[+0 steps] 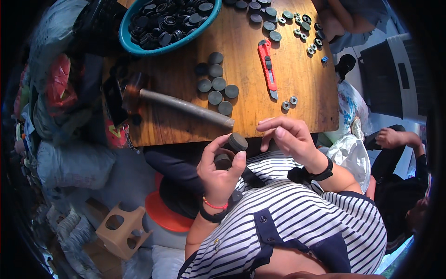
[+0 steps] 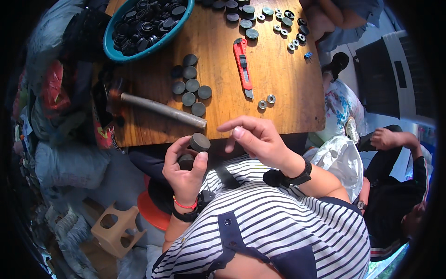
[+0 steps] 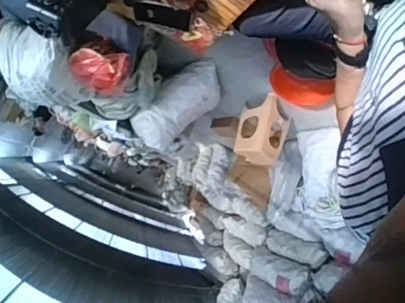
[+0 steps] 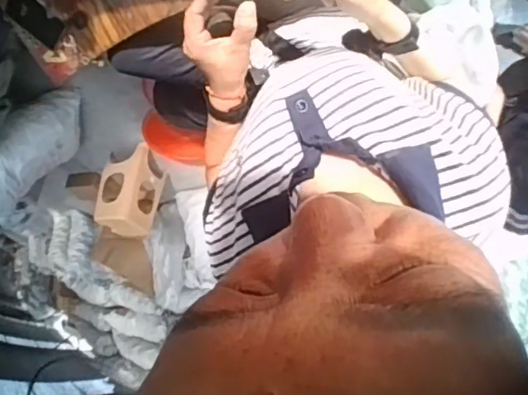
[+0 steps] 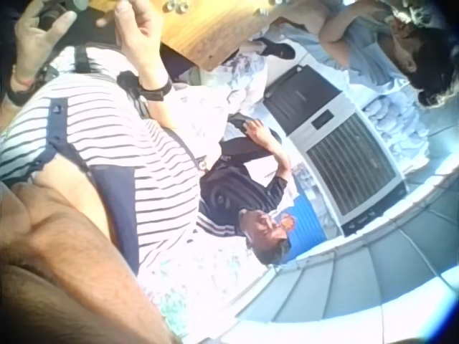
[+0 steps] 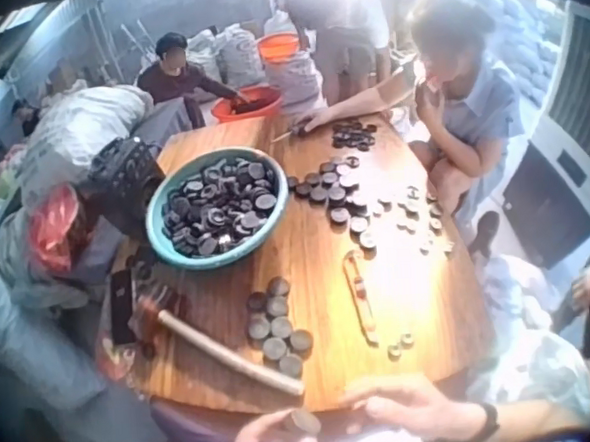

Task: Manually fitting small plastic or rubber components together on a workbench.

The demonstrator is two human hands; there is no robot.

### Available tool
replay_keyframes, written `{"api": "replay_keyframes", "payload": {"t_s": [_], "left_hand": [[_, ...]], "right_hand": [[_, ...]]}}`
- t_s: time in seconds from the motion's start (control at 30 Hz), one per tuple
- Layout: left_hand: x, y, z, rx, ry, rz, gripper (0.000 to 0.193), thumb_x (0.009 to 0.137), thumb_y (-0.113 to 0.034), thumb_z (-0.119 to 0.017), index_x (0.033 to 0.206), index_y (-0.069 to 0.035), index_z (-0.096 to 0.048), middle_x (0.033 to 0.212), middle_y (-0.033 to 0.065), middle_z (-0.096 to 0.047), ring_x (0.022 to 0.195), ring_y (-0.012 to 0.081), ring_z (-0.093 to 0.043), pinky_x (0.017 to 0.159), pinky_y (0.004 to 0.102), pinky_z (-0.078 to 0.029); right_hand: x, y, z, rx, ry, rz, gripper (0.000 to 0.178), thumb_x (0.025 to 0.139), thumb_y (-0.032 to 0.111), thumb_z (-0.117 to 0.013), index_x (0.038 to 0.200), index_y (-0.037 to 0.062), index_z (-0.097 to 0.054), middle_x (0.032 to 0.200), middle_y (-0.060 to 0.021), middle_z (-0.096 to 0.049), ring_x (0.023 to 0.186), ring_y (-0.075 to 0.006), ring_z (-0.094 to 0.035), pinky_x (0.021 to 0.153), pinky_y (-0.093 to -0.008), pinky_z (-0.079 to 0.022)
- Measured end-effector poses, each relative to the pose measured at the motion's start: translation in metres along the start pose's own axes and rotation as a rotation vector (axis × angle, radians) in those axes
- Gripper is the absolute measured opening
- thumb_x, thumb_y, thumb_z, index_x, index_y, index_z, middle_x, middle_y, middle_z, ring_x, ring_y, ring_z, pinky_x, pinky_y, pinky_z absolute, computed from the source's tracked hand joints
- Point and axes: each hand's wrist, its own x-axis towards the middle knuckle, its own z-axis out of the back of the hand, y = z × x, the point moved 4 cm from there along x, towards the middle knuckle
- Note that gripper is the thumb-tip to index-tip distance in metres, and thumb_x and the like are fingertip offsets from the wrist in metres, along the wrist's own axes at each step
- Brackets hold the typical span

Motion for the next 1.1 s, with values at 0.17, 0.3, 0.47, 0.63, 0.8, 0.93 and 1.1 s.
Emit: {"api": "replay_keyframes", "payload": {"t_s": [0.17,0.3,0.47,0.63,0.8,0.93,1.1], "left_hand": [[0.002,0.03,0.004,-0.782,0.269,0.331,0.05,0.082,-0.017,-0.063,0.125,0.002,-0.046,0.106,0.0138,-0.06,0.076,0.0161,-0.061,0.058,0.0242,-0.049],[0.004,0.034,0.001,-1.183,0.286,0.394,0.045,0.089,-0.029,-0.059,0.123,-0.005,-0.044,0.11,0.0176,-0.053,0.077,0.0189,-0.061,0.05,0.0245,-0.048],[0.0,0.056,0.004,-1.141,0.367,0.433,0.026,0.099,-0.031,-0.049,0.096,-0.005,-0.052,0.094,0.0109,-0.057,0.083,0.0168,-0.061,0.048,0.0201,-0.046],[0.003,0.036,0.0,-0.652,0.219,0.471,0.031,0.093,-0.014,-0.062,0.119,0.0,-0.056,0.097,0.0084,-0.063,0.077,0.0121,-0.061,0.055,0.0217,-0.048],[0.005,0.008,-0.012,-0.151,0.214,0.108,0.035,0.077,-0.012,-0.08,0.105,0.001,-0.064,0.088,0.0041,-0.061,0.075,0.01,-0.057,0.067,0.0222,-0.046],[0.006,-0.011,-0.018,0.083,0.194,-0.162,0.03,0.078,-0.004,-0.075,0.106,0.0,-0.065,0.091,0.0102,-0.064,0.076,0.0161,-0.061,0.069,0.0261,-0.049],[-0.005,-0.015,-0.017,0.152,0.226,-0.306,0.027,0.08,0.001,-0.071,0.107,0.003,-0.066,0.1,0.0144,-0.065,0.083,0.0177,-0.064,0.071,0.0254,-0.051]], "right_hand": [[0.027,0.01,-0.012,-0.74,-0.069,0.395,0.033,0.087,0.012,-0.065,0.117,0.0003,-0.059,0.1,-0.011,-0.06,0.081,-0.0195,-0.064,0.07,-0.0303,-0.049],[0.077,-0.002,-0.008,-1.178,-0.23,0.348,0.042,0.081,0.011,-0.068,0.12,0.004,-0.056,0.1,-0.0119,-0.057,0.088,-0.0267,-0.061,0.074,-0.0346,-0.05],[0.114,-0.014,0.001,-1.442,-0.179,0.243,0.043,0.08,0.01,-0.069,0.12,0.0059,-0.055,0.101,-0.0108,-0.055,0.094,-0.0265,-0.058,0.077,-0.0335,-0.049],[0.064,0.008,-0.003,-0.705,0.077,0.287,0.045,0.082,0.012,-0.071,0.123,0.0031,-0.055,0.107,-0.0087,-0.056,0.094,-0.0204,-0.058,0.08,-0.0311,-0.048],[0.012,0.019,-0.017,-0.677,0.095,0.553,0.046,0.079,0.004,-0.071,0.123,0.0025,-0.056,0.108,-0.0124,-0.058,0.094,-0.0238,-0.06,0.075,-0.0301,-0.05],[0.0,0.017,-0.015,-0.686,0.033,0.609,0.045,0.077,-0.001,-0.069,0.12,-0.0005,-0.056,0.103,-0.0132,-0.06,0.092,-0.0251,-0.062,0.074,-0.031,-0.051],[-0.006,0.013,-0.01,-0.544,0.081,0.579,0.035,0.077,-0.003,-0.067,0.111,-0.0028,-0.058,0.097,-0.0136,-0.062,0.088,-0.0243,-0.063,0.074,-0.0305,-0.05]]}}
